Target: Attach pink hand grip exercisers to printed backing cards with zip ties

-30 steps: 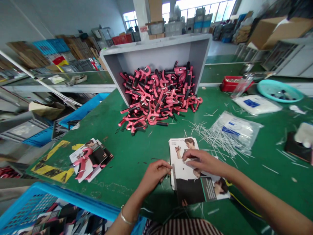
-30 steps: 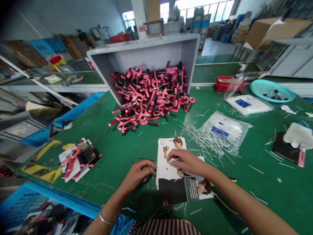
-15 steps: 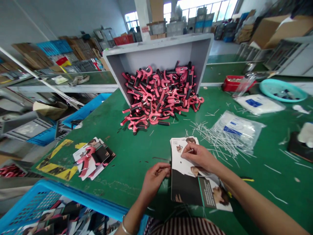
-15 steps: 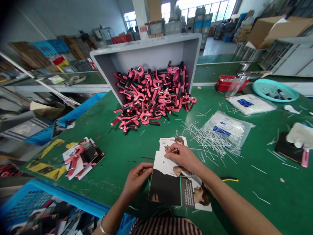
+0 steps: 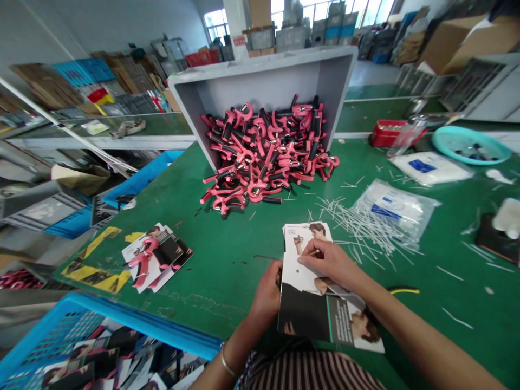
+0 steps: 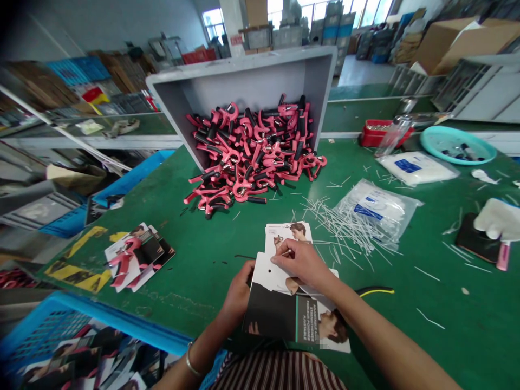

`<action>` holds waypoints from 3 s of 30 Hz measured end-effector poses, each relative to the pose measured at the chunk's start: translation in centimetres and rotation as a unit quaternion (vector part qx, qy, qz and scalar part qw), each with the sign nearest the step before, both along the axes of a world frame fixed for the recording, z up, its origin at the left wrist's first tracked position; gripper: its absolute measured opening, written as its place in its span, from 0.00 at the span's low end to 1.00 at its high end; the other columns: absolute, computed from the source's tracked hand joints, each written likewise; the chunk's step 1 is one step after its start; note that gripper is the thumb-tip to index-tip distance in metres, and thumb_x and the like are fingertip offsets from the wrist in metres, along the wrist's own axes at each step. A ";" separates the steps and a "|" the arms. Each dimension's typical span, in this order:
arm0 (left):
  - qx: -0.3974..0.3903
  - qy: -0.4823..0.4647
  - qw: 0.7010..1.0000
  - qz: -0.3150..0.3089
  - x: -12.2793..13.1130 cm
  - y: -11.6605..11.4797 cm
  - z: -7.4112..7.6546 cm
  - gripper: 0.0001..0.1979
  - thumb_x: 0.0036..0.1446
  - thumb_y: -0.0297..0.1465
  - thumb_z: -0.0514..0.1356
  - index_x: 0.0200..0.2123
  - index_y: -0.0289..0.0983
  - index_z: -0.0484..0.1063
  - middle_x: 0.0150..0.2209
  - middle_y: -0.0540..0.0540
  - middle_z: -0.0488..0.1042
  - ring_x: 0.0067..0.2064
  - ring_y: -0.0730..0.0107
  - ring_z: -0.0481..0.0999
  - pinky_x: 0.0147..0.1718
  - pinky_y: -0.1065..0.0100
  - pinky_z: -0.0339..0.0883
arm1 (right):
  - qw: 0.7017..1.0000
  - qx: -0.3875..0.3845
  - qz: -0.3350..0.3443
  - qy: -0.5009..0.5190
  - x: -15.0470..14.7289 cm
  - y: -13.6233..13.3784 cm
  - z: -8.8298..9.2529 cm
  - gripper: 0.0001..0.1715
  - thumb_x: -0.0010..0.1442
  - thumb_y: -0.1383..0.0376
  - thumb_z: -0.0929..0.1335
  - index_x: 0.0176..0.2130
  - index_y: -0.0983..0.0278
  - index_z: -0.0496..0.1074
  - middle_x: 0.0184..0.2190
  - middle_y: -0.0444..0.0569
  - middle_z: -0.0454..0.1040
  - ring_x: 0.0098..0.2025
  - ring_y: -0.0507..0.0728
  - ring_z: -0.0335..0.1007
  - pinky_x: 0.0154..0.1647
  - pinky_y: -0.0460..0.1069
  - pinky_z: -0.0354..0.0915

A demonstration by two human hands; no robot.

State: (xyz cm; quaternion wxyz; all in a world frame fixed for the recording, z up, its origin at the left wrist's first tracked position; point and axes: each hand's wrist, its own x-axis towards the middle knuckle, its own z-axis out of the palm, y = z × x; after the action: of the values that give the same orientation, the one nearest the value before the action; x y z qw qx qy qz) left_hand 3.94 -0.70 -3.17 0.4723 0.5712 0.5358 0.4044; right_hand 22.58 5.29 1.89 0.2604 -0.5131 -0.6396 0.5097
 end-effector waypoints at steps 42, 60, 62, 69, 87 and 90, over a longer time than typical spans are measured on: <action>0.088 -0.061 0.993 0.041 -1.3 -0.4 -0.3 0.08 0.60 0.30 0.58 0.39 0.38 0.76 0.40 0.46 0.73 0.41 0.65 0.72 0.40 0.68 0.66 | 0.983 0.101 0.125 0.084 -1.5 0.8 -1.0 0.11 0.65 0.58 0.65 0.39 0.62 0.72 0.34 0.44 0.70 0.36 0.53 0.65 0.38 0.47 0.60; -0.087 -0.101 0.990 0.040 -2.1 0.7 2.4 0.15 0.53 0.37 0.65 0.42 0.36 0.73 0.36 0.47 0.77 0.33 0.70 0.74 0.30 0.72 0.66 | 0.921 0.326 0.199 -0.071 -2.0 -2.1 0.7 0.04 0.65 0.65 0.66 0.37 0.61 0.71 0.57 0.51 0.66 0.59 0.61 0.57 0.61 0.61 0.53; -0.102 -0.089 0.991 0.017 -2.4 1.6 2.5 0.13 0.53 0.38 0.65 0.36 0.34 0.75 0.30 0.48 0.76 0.30 0.70 0.73 0.28 0.73 0.64 | 0.925 0.330 0.174 -0.064 -1.1 -1.7 1.4 0.05 0.66 0.65 0.64 0.38 0.60 0.70 0.55 0.50 0.68 0.58 0.60 0.59 0.61 0.60 0.54; -0.136 -0.157 0.975 0.080 -2.8 1.1 0.7 0.20 0.52 0.43 0.64 0.42 0.37 0.67 0.28 0.50 0.75 0.23 0.73 0.73 0.19 0.75 0.62 | 0.972 0.197 -0.061 -0.111 3.4 8.8 -0.7 0.12 0.66 0.59 0.61 0.44 0.61 0.70 0.39 0.49 0.77 0.39 0.57 0.74 0.43 0.53 0.69; -0.055 0.022 0.995 0.078 -4.4 1.6 0.9 0.24 0.64 0.42 0.52 0.58 0.35 0.64 0.30 0.47 0.76 0.24 0.73 0.70 0.25 0.71 0.65 | 0.982 0.105 -0.088 -0.131 3.7 10.6 1.8 0.28 0.70 0.51 0.50 0.42 0.64 0.67 0.22 0.45 0.68 0.22 0.53 0.61 0.25 0.47 0.60; 0.061 0.006 0.997 0.050 -3.2 3.8 2.3 0.29 0.60 0.38 0.60 0.63 0.40 0.59 0.53 0.39 0.72 0.44 0.67 0.76 0.41 0.66 0.70 | 0.975 -0.101 -0.041 0.194 4.2 2.3 1.5 0.29 0.67 0.43 0.52 0.39 0.61 0.65 0.15 0.36 0.53 0.14 0.49 0.41 0.15 0.45 0.46</action>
State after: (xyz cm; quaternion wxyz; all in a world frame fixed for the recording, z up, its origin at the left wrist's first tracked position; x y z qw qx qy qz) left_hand 0.75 3.08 -0.90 0.4127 0.5738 0.5411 0.4557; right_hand 26.80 7.58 3.34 0.3467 -0.4538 -0.5009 0.6504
